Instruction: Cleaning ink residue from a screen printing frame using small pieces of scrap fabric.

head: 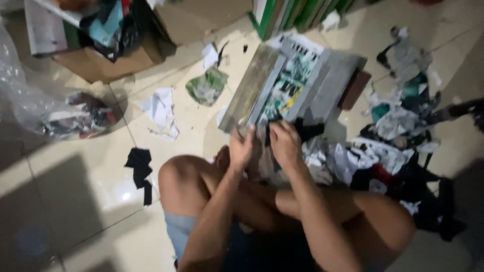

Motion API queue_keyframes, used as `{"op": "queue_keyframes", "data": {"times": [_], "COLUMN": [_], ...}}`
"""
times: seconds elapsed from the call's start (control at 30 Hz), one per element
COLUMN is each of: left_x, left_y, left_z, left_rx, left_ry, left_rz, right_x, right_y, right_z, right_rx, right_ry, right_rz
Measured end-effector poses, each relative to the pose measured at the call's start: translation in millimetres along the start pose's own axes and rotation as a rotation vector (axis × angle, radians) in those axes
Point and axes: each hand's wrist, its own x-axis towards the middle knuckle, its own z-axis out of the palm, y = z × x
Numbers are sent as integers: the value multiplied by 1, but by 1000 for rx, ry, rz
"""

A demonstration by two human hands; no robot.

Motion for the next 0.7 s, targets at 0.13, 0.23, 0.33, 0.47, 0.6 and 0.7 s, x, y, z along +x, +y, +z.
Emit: {"op": "queue_keyframes", "data": {"times": [0.13,0.23,0.33,0.47,0.6,0.7], "left_x": [17,23,20,19,27,25], "left_y": [-9,-36,-23,-3,-37,-33], "left_z": [-7,6,6,-9,6,10], "left_rx": [21,39,57,21,38,66], "left_ry": [55,11,-14,87,-16,-86], "left_rz": [92,52,60,107,52,-4], "right_x": [-12,-12,14,-23,-25,-6], "right_y": [-11,-6,5,-12,9,-1], "right_z": [-1,-8,0,1,6,-1], "right_rx": [20,91,17,25,-101,83], "right_ry": [26,41,94,-46,0,96], "right_rz": [-53,-4,-33,-64,-22,-50]}}
